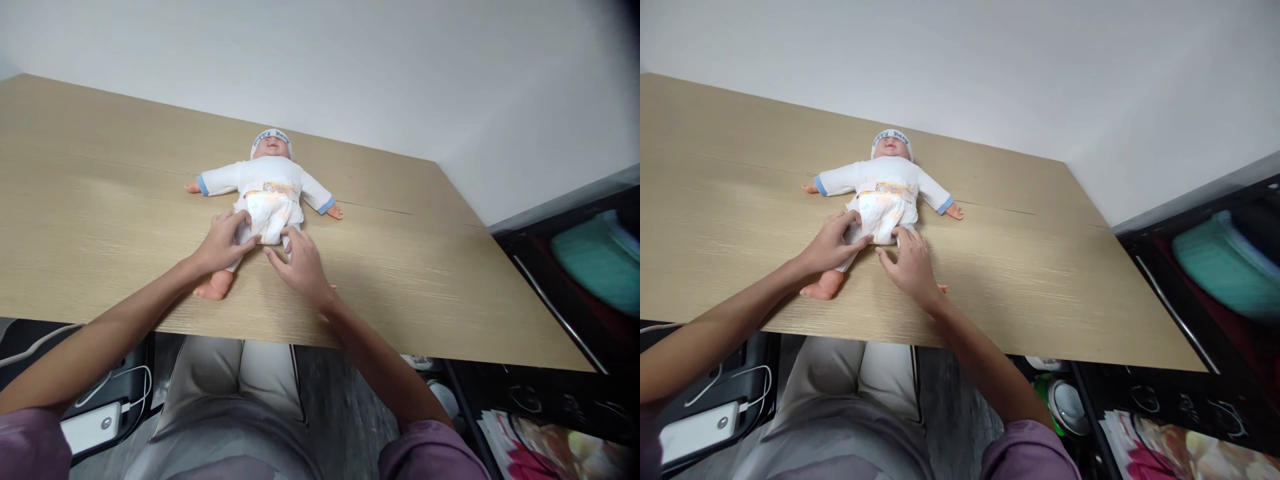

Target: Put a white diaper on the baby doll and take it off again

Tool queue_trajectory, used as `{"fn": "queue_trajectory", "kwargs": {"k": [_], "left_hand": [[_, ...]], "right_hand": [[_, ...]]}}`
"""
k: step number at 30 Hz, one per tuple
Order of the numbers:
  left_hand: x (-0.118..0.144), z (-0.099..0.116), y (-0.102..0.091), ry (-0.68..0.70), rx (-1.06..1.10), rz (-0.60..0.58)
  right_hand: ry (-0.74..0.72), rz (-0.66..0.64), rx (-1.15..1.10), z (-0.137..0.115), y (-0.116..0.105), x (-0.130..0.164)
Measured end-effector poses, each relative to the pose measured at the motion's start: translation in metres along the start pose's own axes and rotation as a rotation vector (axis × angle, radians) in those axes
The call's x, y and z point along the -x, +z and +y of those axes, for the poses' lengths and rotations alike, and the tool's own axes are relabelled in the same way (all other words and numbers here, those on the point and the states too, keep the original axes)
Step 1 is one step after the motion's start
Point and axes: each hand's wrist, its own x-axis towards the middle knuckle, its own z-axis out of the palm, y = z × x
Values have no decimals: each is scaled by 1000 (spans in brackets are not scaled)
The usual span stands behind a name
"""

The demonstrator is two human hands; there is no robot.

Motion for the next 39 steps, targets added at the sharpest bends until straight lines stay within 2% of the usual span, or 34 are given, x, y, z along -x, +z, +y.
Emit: {"fn": "queue_trajectory", "kwargs": {"k": [5,10,18,22,25,29,35,39], "left_hand": [[0,-7,7,-99,305,93],[1,-11,10,-211,404,130],[0,0,-3,-222,157,16],[-3,-1,-6,-252,329,-77],[-5,-2,-8,-285,538,-107],[-7,-5,-9,-330,692,-141],[-6,-9,-8,-314,659,-103],[-7,-1,-10,-348,621,-106]], "right_hand": [[136,114,-244,4,-3,-4],[146,159,-149,4,-9,-4],[71,103,1,2,-8,-5],[57,84,-33,2,-7,-7],[97,87,-92,2,-9,-7],[144,113,-126,1,-11,-4],[128,122,-112,0,-6,-5],[65,145,-8,-1,0,-4]]}}
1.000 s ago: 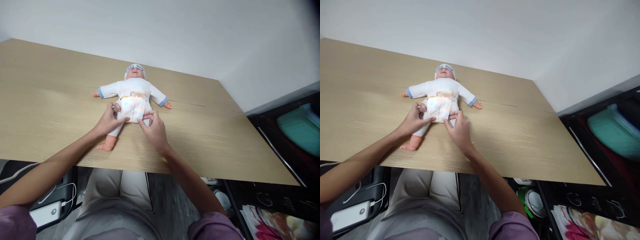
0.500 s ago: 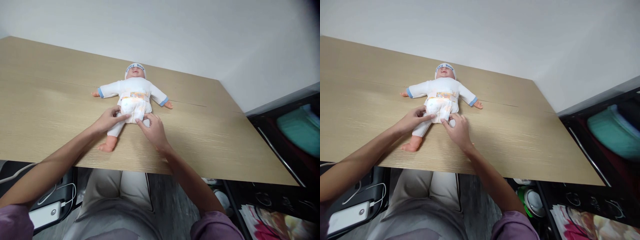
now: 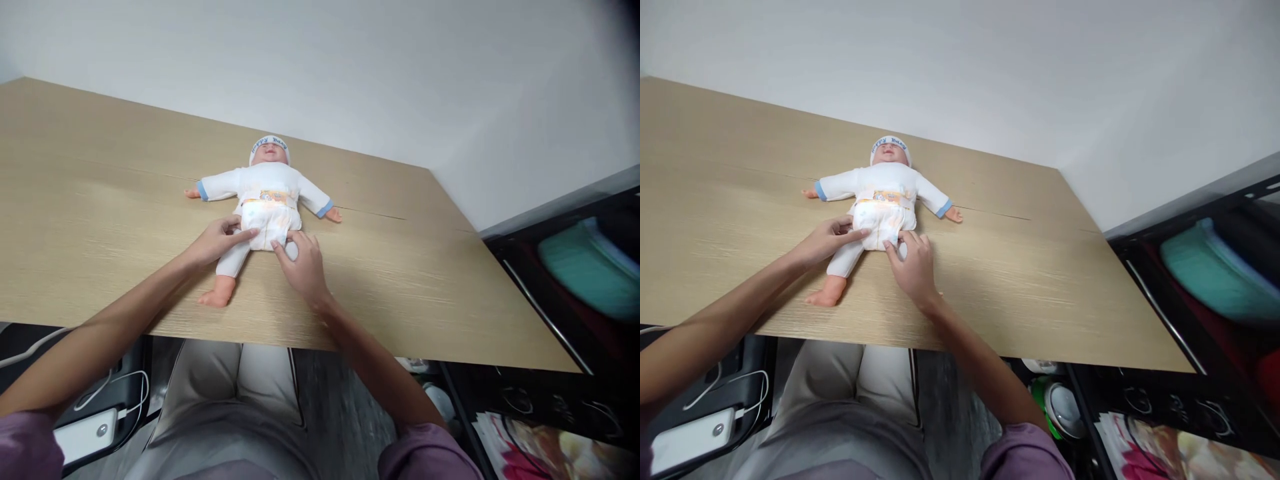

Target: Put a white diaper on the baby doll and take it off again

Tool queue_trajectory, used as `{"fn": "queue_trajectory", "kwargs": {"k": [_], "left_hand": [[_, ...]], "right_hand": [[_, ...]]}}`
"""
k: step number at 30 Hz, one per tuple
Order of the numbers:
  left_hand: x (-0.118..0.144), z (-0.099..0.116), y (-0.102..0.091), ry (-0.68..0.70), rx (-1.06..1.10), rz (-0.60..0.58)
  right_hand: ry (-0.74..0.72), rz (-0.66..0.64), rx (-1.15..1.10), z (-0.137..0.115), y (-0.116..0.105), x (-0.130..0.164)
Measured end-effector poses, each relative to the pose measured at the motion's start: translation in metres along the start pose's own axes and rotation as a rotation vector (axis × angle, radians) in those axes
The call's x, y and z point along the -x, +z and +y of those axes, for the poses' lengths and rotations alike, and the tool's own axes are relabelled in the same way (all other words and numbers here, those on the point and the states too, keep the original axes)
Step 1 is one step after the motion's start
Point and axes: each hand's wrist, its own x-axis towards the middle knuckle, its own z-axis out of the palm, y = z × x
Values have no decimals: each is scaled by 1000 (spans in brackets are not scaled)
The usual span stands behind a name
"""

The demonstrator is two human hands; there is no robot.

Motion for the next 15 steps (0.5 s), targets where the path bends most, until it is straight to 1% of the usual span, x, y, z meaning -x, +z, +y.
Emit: {"fn": "queue_trajectory", "kwargs": {"k": [2,4,8,11,15], "left_hand": [[0,5,2,-24,1,-3],[-1,9,3,-35,4,11],[-4,9,3,-39,-11,42],[2,7,0,21,-104,42],[18,7,-12,138,-194,7]], "right_hand": [[-23,10,32,0,2,1],[-44,50,58,0,3,2],[-69,135,69,2,1,2],[-88,86,49,1,-9,8],[-84,-42,-17,4,-35,23]]}}
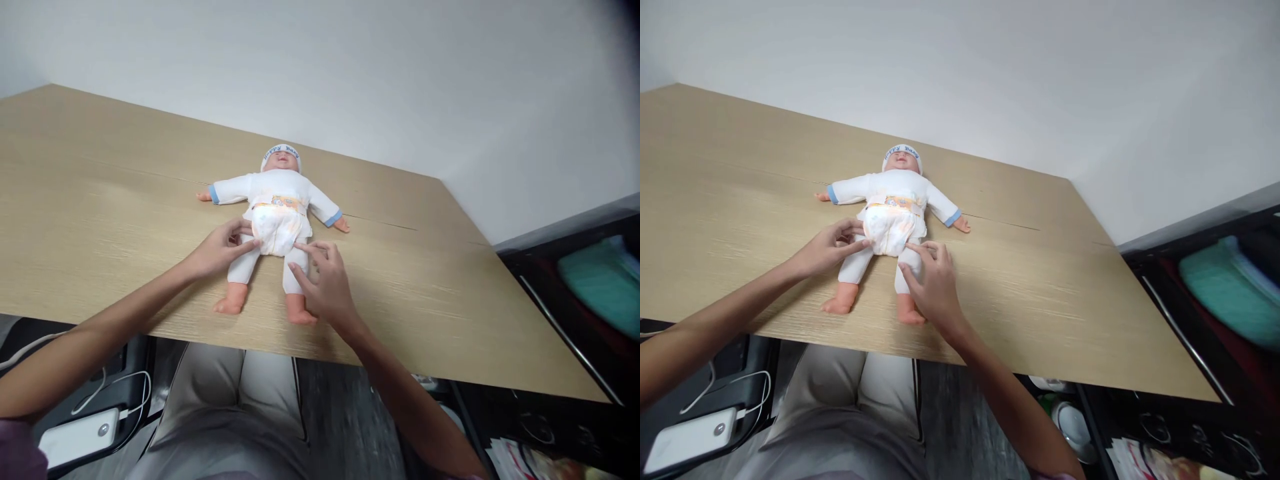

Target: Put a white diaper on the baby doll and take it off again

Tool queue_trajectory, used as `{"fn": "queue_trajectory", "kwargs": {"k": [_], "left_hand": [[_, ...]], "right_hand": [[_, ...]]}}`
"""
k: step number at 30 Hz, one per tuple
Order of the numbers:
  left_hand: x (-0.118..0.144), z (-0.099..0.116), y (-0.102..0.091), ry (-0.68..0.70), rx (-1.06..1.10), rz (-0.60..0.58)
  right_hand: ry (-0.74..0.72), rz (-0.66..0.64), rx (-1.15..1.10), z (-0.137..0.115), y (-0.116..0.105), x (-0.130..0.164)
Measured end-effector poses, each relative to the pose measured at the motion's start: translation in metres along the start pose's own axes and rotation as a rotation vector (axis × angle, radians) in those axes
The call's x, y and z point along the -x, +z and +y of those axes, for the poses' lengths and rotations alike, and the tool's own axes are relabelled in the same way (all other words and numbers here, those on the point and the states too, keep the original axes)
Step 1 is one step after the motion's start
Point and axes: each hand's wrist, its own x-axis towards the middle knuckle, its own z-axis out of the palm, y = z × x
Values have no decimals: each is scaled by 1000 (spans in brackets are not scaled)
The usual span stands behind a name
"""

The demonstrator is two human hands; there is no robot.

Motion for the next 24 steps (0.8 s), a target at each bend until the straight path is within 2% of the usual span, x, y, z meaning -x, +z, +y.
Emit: {"fn": "queue_trajectory", "kwargs": {"k": [3,6,10,13,15,18,20,24], "left_hand": [[5,-2,-13,57,-41,21],[-11,-10,-26,123,-233,148],[-62,-28,-35,155,-665,361],[-99,-46,-38,67,-841,342],[-114,-58,-41,44,-914,299],[-124,-71,-44,70,-983,282],[-126,-71,-43,61,-1009,285],[-125,-47,-29,-90,-958,311]], "right_hand": [[12,-5,-12,16,-18,1],[-25,100,81,50,-22,-23],[3,188,301,104,-3,-81],[93,131,409,136,16,-113],[117,82,416,149,23,-121],[89,71,398,156,26,-120],[89,76,382,152,26,-119],[262,12,288,126,29,-126]]}}
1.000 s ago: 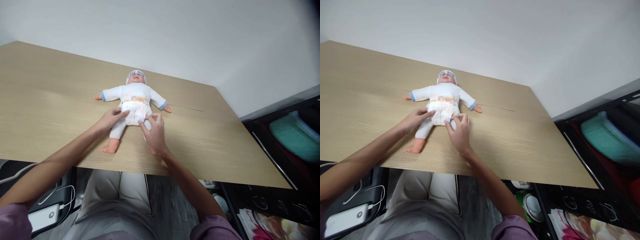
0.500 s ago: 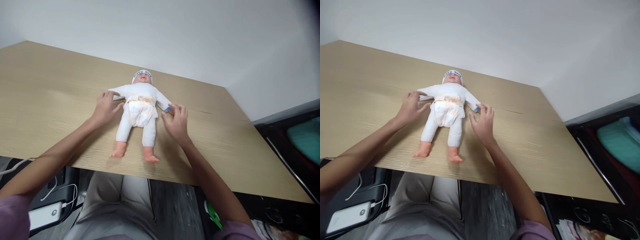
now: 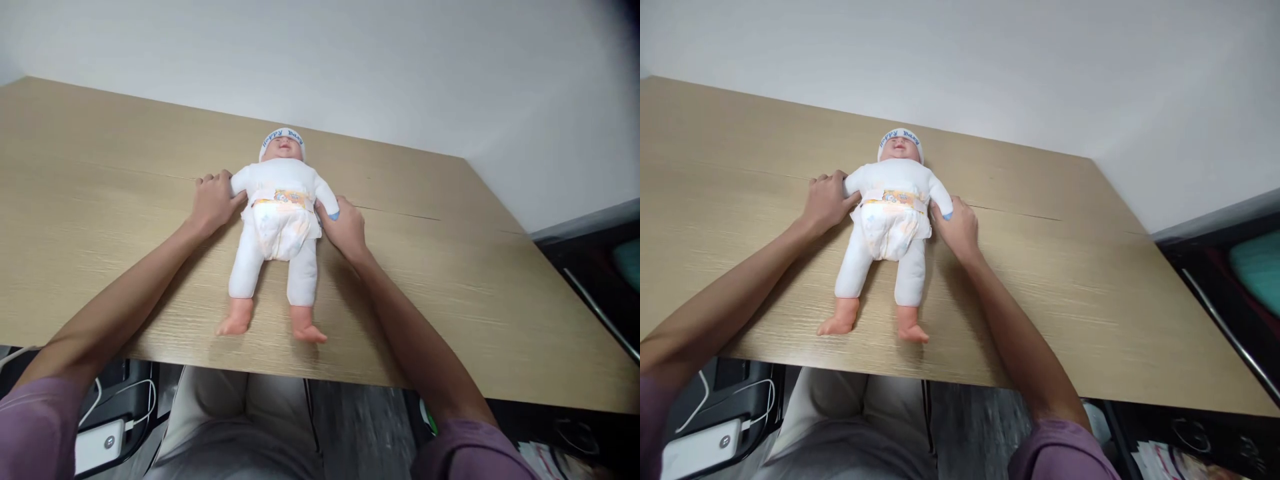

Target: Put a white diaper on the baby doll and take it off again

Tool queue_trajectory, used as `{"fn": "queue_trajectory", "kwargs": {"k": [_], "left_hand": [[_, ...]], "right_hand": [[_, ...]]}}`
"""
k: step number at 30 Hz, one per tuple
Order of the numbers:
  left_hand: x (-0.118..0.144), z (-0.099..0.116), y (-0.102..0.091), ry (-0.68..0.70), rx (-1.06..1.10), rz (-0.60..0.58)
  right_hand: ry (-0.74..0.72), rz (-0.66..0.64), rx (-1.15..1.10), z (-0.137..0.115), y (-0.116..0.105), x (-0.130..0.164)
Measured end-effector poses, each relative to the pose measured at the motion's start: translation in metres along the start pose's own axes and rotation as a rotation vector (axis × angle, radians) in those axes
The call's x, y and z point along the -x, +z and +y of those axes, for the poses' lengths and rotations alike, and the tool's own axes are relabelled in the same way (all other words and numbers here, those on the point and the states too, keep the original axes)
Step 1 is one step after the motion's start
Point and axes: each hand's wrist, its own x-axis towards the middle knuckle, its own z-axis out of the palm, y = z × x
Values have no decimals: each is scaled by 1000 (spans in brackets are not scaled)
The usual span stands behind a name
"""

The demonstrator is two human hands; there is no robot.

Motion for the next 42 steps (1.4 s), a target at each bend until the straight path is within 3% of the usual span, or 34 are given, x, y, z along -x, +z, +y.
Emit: {"fn": "queue_trajectory", "kwargs": {"k": [4,7,11,13,15,18,20,22,25,28,30,33,37,39,42], "left_hand": [[28,32,-39,-121,159,-53],[86,43,-78,-98,233,-19],[227,39,-107,4,335,-23],[312,32,-104,78,430,-47],[393,23,-92,152,507,-150],[489,11,-73,120,542,-227],[528,4,-67,14,532,-319],[545,0,-65,-118,513,-443],[541,-4,-67,-250,510,-604],[526,-8,-67,-264,475,-719],[520,-13,-67,-219,362,-750],[521,-22,-69,-84,174,-660],[522,-23,-79,130,94,-477],[512,-10,-87,225,131,-428],[485,27,-92,344,351,-471]], "right_hand": [[114,-96,-140,-22,-16,14],[42,-128,-320,-23,-52,48],[-132,-212,-408,-18,-123,126],[-166,-302,-399,-19,-158,174],[-173,-441,-411,-23,-184,222],[-159,-666,-425,-32,-195,285],[-154,-752,-388,-35,-181,316],[-171,-777,-320,-35,-154,338],[-221,-767,-256,-26,-101,351],[-213,-809,-251,-10,-57,353],[-188,-817,-232,1,-41,357],[-152,-738,-269,15,-39,374],[-77,-619,-511,22,-59,406],[-10,-666,-589,19,-69,418],[61,-662,-613,10,-76,426]]}}
